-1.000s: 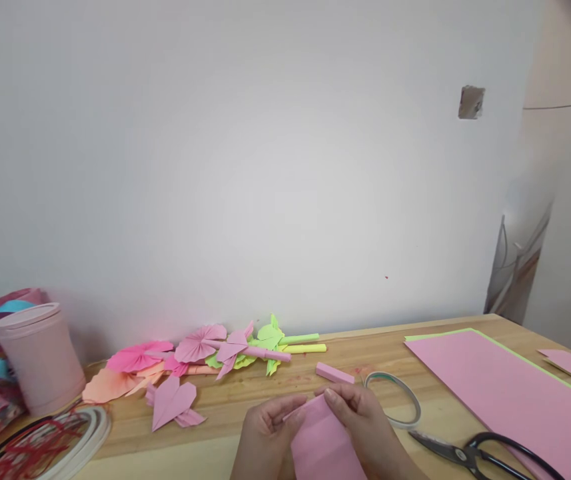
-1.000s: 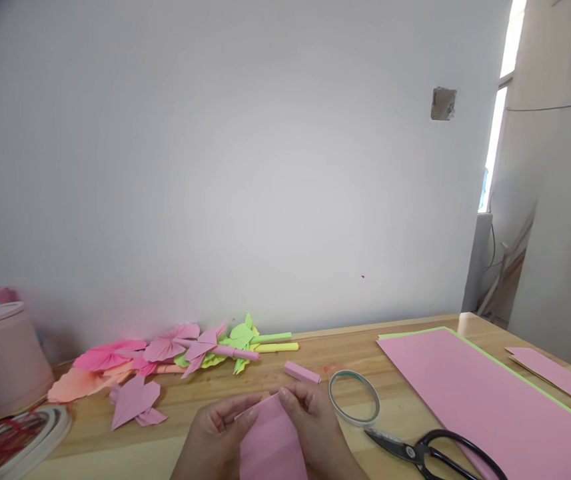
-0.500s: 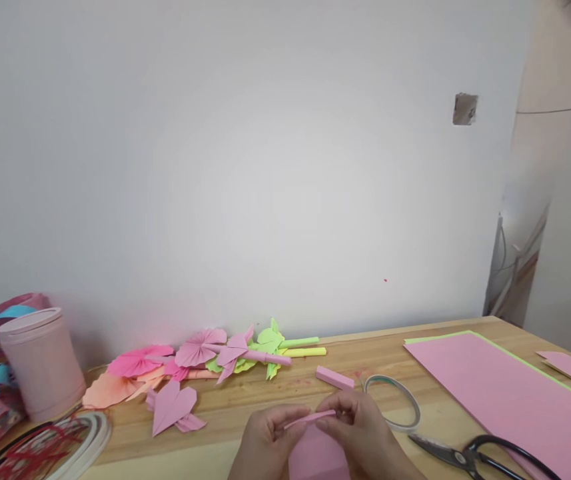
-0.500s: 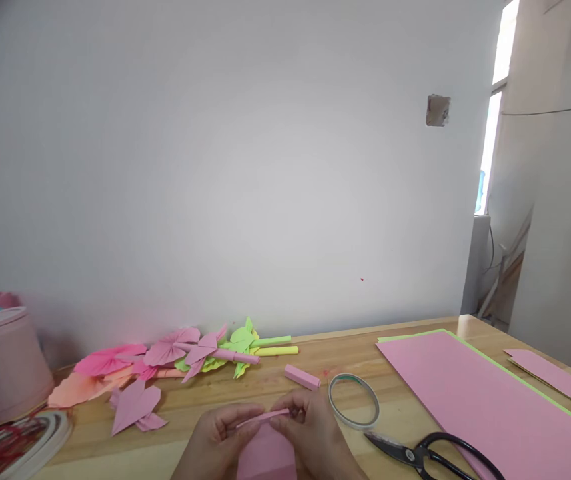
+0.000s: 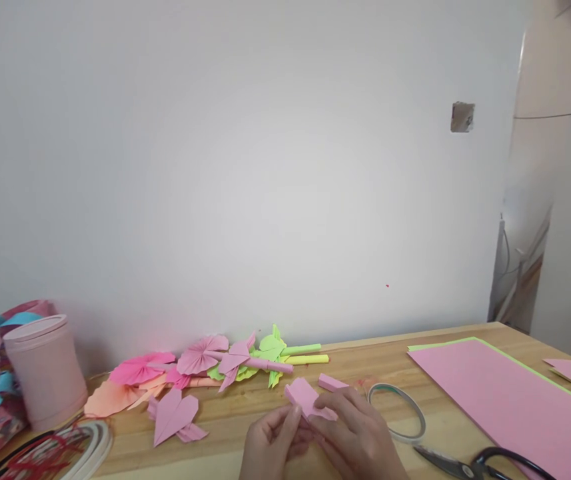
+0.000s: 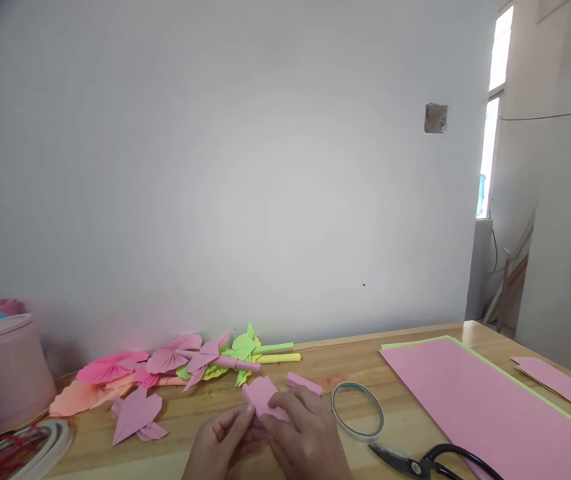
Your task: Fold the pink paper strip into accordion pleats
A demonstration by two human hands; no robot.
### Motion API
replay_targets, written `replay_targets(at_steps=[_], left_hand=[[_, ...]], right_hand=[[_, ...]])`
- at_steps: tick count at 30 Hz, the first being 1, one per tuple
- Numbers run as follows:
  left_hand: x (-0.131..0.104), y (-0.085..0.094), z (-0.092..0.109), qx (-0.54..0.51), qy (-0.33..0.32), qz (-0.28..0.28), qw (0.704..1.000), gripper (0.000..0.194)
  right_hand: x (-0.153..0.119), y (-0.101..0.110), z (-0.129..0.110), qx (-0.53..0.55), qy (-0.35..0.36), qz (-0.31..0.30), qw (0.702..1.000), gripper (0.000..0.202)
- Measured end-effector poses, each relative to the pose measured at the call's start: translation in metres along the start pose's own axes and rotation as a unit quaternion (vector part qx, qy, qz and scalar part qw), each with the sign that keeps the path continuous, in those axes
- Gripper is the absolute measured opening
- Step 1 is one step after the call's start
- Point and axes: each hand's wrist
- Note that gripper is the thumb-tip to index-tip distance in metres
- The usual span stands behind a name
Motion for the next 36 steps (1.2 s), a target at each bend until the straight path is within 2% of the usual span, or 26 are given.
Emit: replay_targets(at_steps=[3, 5, 7, 9, 12, 15, 18, 21, 23, 25, 28, 31, 36], left_hand=[[0.003, 0.004, -0.002, -0.037, 0.015, -0.019, 0.999, 0.02], [0.001, 0.003, 0.0, -0.023, -0.006, -0.025, 0.999, 0.017], [-0.002, 0.0, 0.003, 0.037, -0.054, -0.033, 0.997, 0.015], [-0.005, -0.003, 0.004, 0.119, -0.103, -0.057, 0.986, 0.016], [-0.007, -0.003, 0.003, 0.198, -0.145, -0.095, 0.965, 0.02], [-0.006, -0.001, 0.0, 0.22, -0.154, -0.108, 0.957, 0.02], [-0.003, 0.002, -0.002, 0.14, -0.12, -0.122, 0.975, 0.019], [-0.001, 0.002, 0.0, 0.093, -0.108, -0.115, 0.983, 0.024], [-0.002, 0.001, 0.004, 0.148, -0.128, -0.1, 0.976, 0.024], [-0.004, 0.0, 0.008, 0.237, -0.157, -0.082, 0.955, 0.024], [-0.007, -0.002, 0.012, 0.344, -0.199, -0.064, 0.915, 0.027], [-0.007, -0.001, 0.009, 0.368, -0.225, -0.068, 0.9, 0.029], [-0.004, 0.003, 0.001, 0.405, -0.236, -0.069, 0.881, 0.033]], right_hand=[[-0.001, -0.004, 0.001, 0.014, 0.013, -0.027, 0.999, 0.019], [-0.005, -0.007, 0.002, 0.035, 0.013, -0.041, 0.998, 0.025], [-0.009, -0.009, 0.004, 0.056, -0.037, -0.038, 0.997, 0.026], [-0.013, -0.011, 0.006, 0.079, -0.141, -0.025, 0.987, 0.034], [-0.015, -0.011, 0.005, 0.142, -0.304, -0.037, 0.941, 0.037], [-0.012, -0.012, 0.001, 0.25, -0.415, -0.091, 0.87, 0.029], [-0.01, -0.013, -0.001, 0.383, -0.449, -0.094, 0.802, 0.028], [-0.012, -0.014, -0.001, 0.449, -0.456, -0.083, 0.764, 0.024], [-0.013, -0.014, -0.001, 0.45, -0.457, -0.088, 0.762, 0.024], [-0.012, -0.014, 0.0, 0.441, -0.455, -0.098, 0.767, 0.024], [-0.009, -0.014, -0.001, 0.385, -0.457, -0.089, 0.797, 0.021], [-0.006, -0.015, -0.002, 0.339, -0.454, -0.07, 0.821, 0.018], [-0.009, -0.018, -0.004, 0.348, -0.466, -0.075, 0.81, 0.014]])
Point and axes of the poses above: each hand's wrist, its own x-axis towards the middle knuckle, its own y-axis out of the back of the hand, z = x × y, and after that the axes turned 5 degrees about z, right-handed
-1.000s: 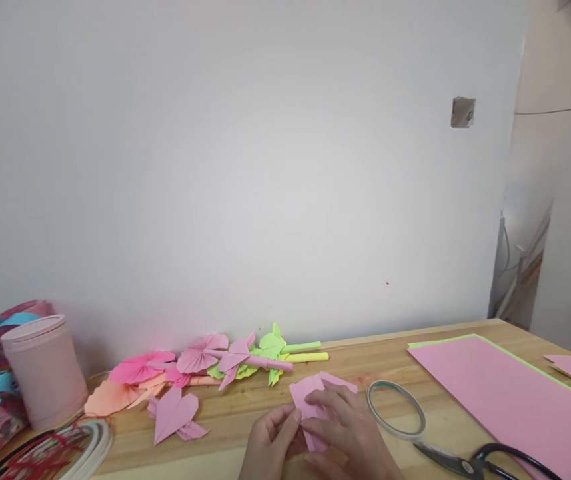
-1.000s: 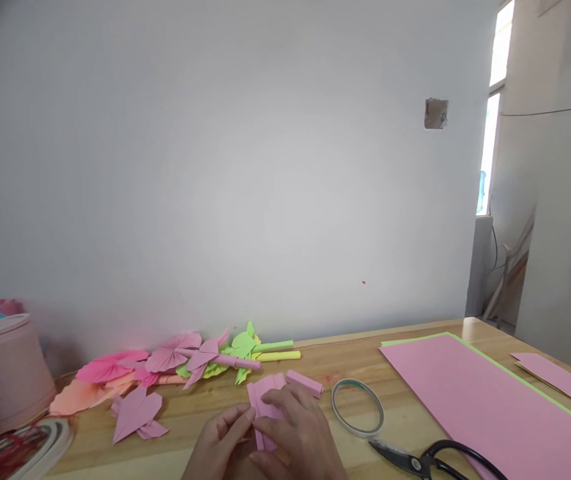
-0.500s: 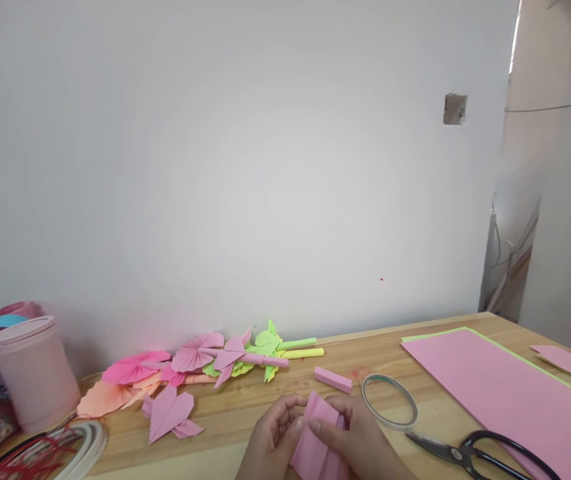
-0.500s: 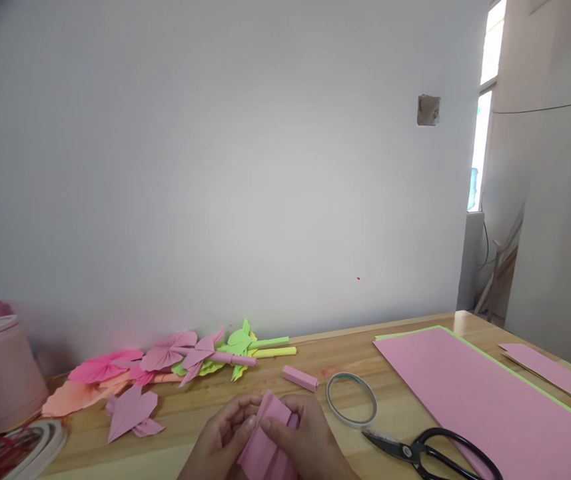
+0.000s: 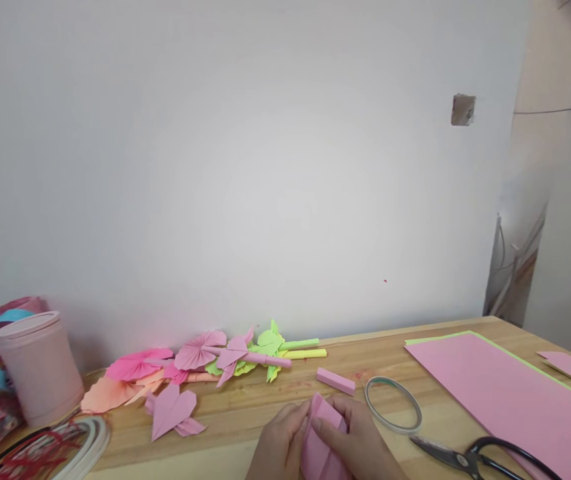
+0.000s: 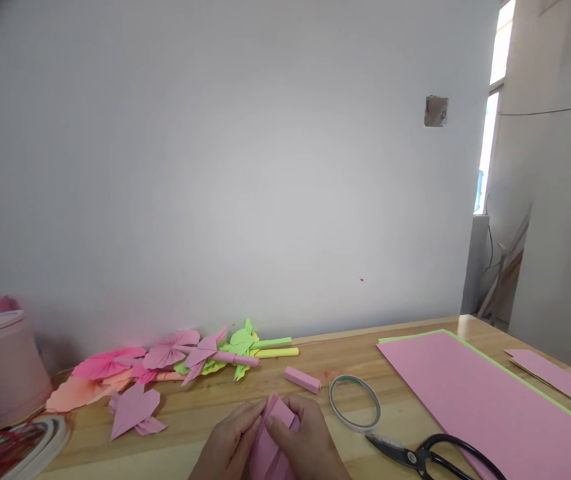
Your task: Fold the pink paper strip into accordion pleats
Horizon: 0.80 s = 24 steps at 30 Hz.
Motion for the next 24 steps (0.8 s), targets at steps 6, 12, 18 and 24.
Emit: replay_targets(at_steps=[6, 12, 18, 24], left_hand=[[-0.001, -0.002, -0.001, 0.02, 0.01, -0.022, 1.0, 0.039], [0.0, -0.002, 0.008, -0.012, 0.065, -0.018, 0.998, 0.041], [0.0, -0.002, 0.004, -0.121, 0.086, 0.023, 0.989, 0.035], [0.002, -0.002, 0.015, -0.208, 0.075, -0.016, 0.975, 0.03]], right_hand=[[-0.001, -0.001, 0.003, 0.044, -0.005, -0.02, 0.999, 0.021], [-0.001, 0.003, 0.005, 0.124, -0.017, -0.082, 0.989, 0.032], [-0.001, 0.007, 0.0, 0.114, -0.048, -0.066, 0.99, 0.03], [0.004, 0.005, 0.011, 0.114, 0.026, 0.037, 0.992, 0.031]])
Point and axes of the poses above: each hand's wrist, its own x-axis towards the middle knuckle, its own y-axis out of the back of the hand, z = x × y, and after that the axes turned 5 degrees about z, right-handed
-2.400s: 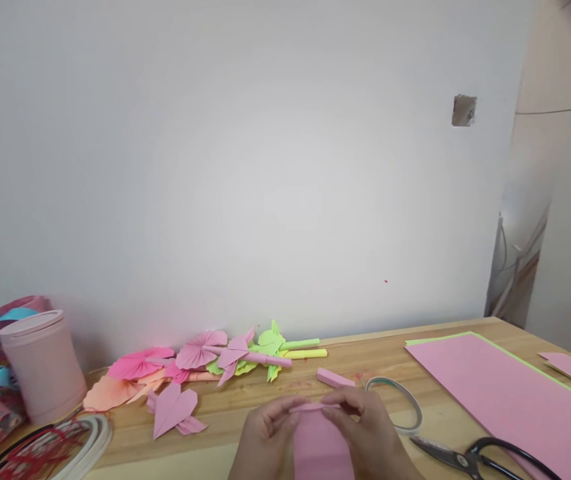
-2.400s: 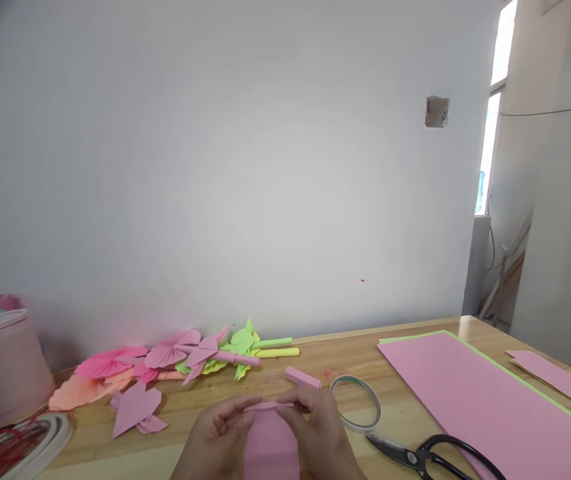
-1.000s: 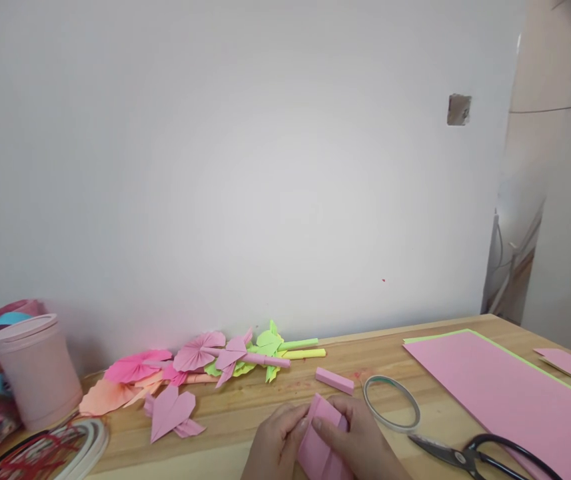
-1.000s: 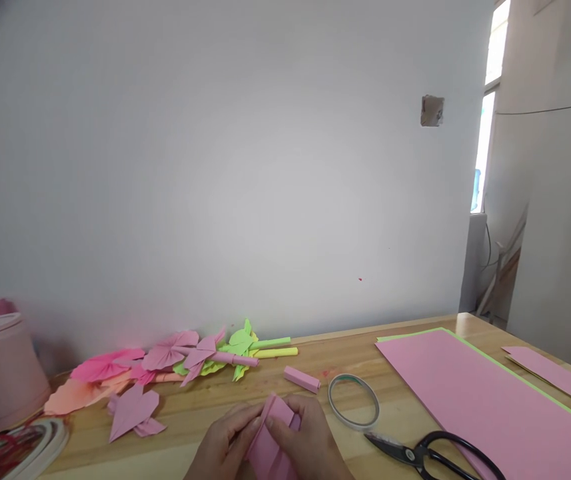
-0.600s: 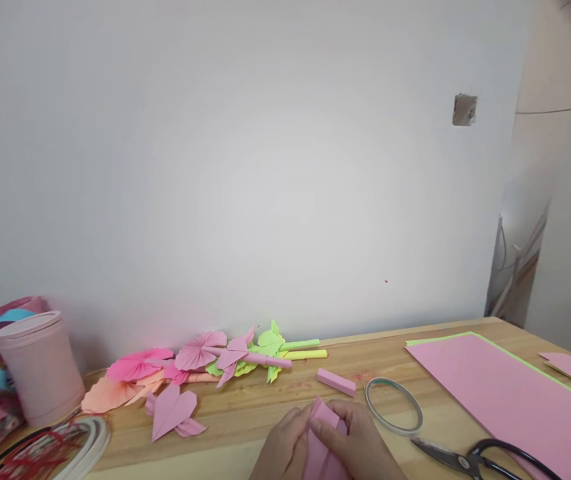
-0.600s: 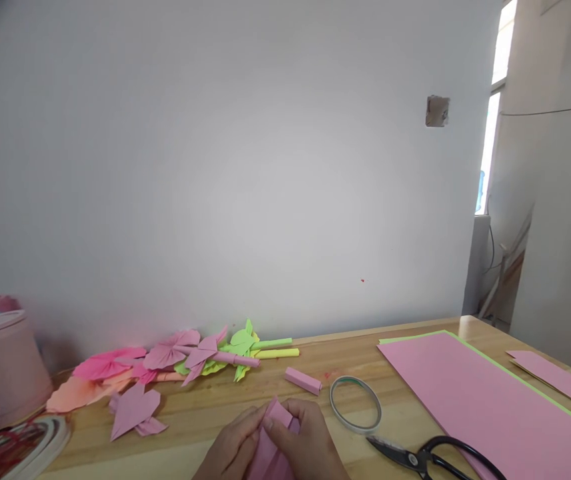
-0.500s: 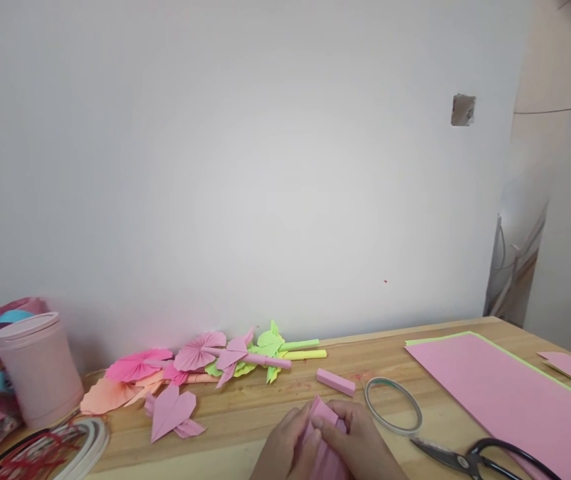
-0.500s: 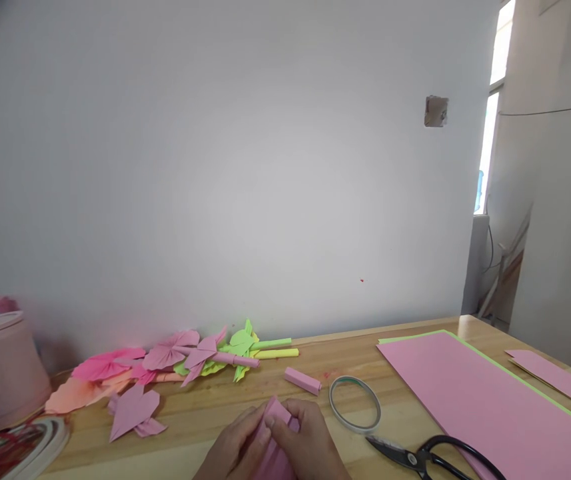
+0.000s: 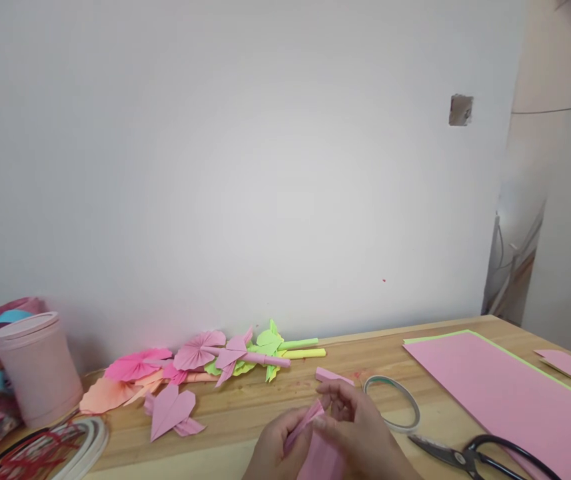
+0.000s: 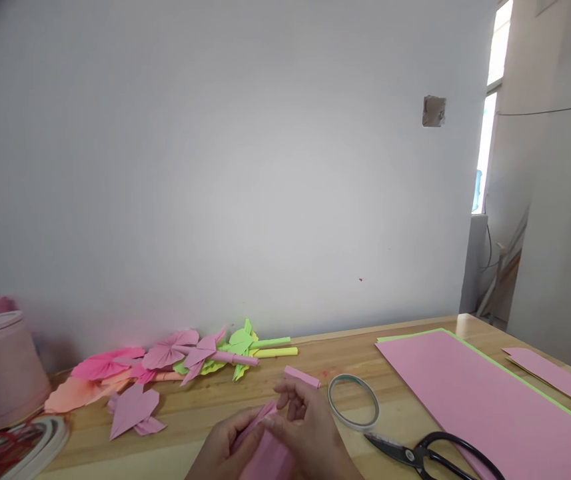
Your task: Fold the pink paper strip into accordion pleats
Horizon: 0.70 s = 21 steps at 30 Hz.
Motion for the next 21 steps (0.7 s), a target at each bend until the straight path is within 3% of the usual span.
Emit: replay_targets(at_steps=[5, 8, 15, 21], left_hand=[[0.001, -0.005, -0.003, 0.027, 0.007, -0.007, 1.0, 0.028], [0.001, -0.005, -0.007, 0.054, -0.006, 0.002, 0.999, 0.029], [0.001, 0.002, -0.01, 0.135, 0.029, 0.015, 0.99, 0.033], [0.002, 0.001, -0.014, 0.13, 0.05, 0.012, 0.99, 0.033]], right_hand=[[0.0, 0.004, 0.0, -0.131, 0.056, -0.05, 0.989, 0.008], [0.001, 0.006, -0.003, -0.146, 0.042, -0.04, 0.987, 0.01], [0.001, -0.004, -0.003, 0.052, -0.073, 0.017, 0.996, 0.017], [0.001, -0.003, -0.003, 0.038, -0.078, 0.02, 0.996, 0.013]])
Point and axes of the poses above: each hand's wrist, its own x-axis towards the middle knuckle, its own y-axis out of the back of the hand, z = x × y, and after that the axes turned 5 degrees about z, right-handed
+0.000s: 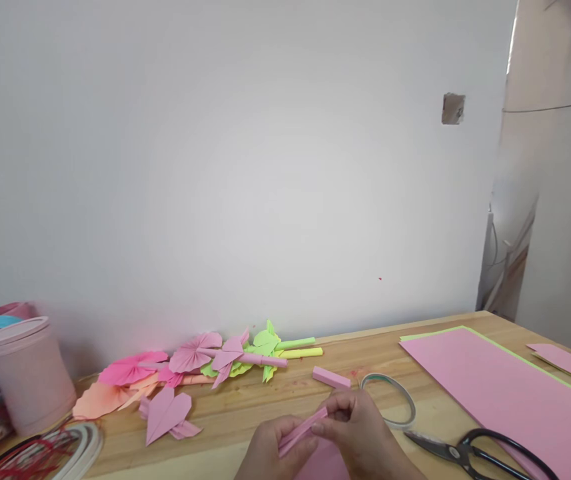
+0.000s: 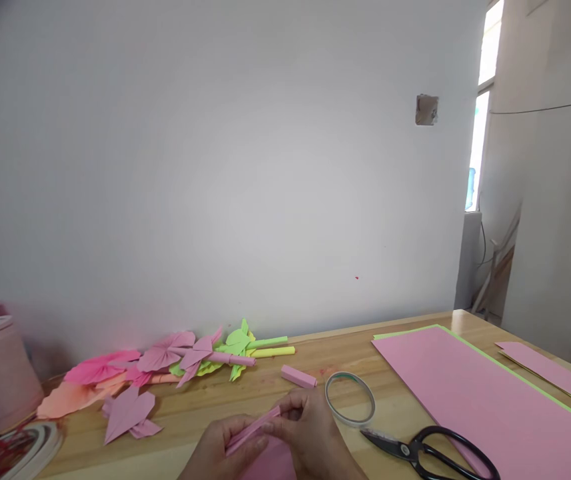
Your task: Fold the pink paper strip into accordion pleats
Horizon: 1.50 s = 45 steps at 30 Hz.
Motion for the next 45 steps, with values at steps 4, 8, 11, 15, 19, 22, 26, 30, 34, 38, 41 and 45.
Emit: replay_targets(at_steps=[4, 8, 11, 15, 19, 22, 26, 30, 34, 38, 41, 45], left_hand=[[-0.001, 0.001, 0.002, -0.044, -0.013, -0.004, 0.999, 0.033], [-0.002, 0.002, 0.004, -0.046, -0.018, -0.013, 0.999, 0.034], [-0.002, 0.004, 0.007, -0.039, -0.001, -0.025, 0.999, 0.034], [-0.003, 0.006, 0.012, -0.022, 0.005, -0.042, 0.999, 0.038], [-0.004, 0.007, 0.012, -0.019, -0.015, -0.001, 1.0, 0.029], [-0.002, 0.006, 0.006, -0.037, -0.01, 0.062, 0.997, 0.025], [0.002, 0.002, -0.002, -0.165, 0.003, 0.083, 0.983, 0.022], [0.003, 0.0, -0.004, -0.28, 0.032, 0.069, 0.957, 0.02], [0.003, -0.002, -0.005, -0.314, 0.042, 0.08, 0.945, 0.018], [0.002, -0.004, -0.003, -0.339, 0.054, 0.084, 0.935, 0.015], [0.002, -0.006, -0.002, -0.389, 0.053, 0.066, 0.917, 0.016], [0.004, -0.008, -0.006, -0.42, 0.073, 0.035, 0.904, 0.016]], right_hand=[[0.0, 0.002, -0.004, -0.024, 0.026, -0.013, 0.999, 0.011], [0.0, 0.003, -0.007, -0.041, 0.048, -0.016, 0.998, 0.015], [0.0, 0.004, -0.007, -0.044, 0.055, -0.017, 0.997, 0.015], [-0.002, 0.004, -0.007, -0.06, 0.065, -0.009, 0.996, 0.012], [-0.002, 0.002, -0.011, -0.055, 0.06, -0.001, 0.997, 0.012], [-0.003, 0.001, -0.017, -0.035, 0.061, -0.002, 0.998, 0.017], [-0.003, 0.005, -0.021, -0.037, 0.07, -0.011, 0.997, 0.023], [-0.002, 0.008, -0.019, -0.039, 0.067, -0.022, 0.997, 0.024], [0.0, 0.008, -0.016, -0.029, 0.064, -0.024, 0.997, 0.024], [0.0, 0.008, -0.017, -0.031, 0.058, -0.019, 0.998, 0.025], [-0.001, 0.008, -0.018, -0.036, 0.06, -0.009, 0.997, 0.027], [-0.001, 0.007, -0.015, -0.053, 0.064, -0.013, 0.996, 0.025]])
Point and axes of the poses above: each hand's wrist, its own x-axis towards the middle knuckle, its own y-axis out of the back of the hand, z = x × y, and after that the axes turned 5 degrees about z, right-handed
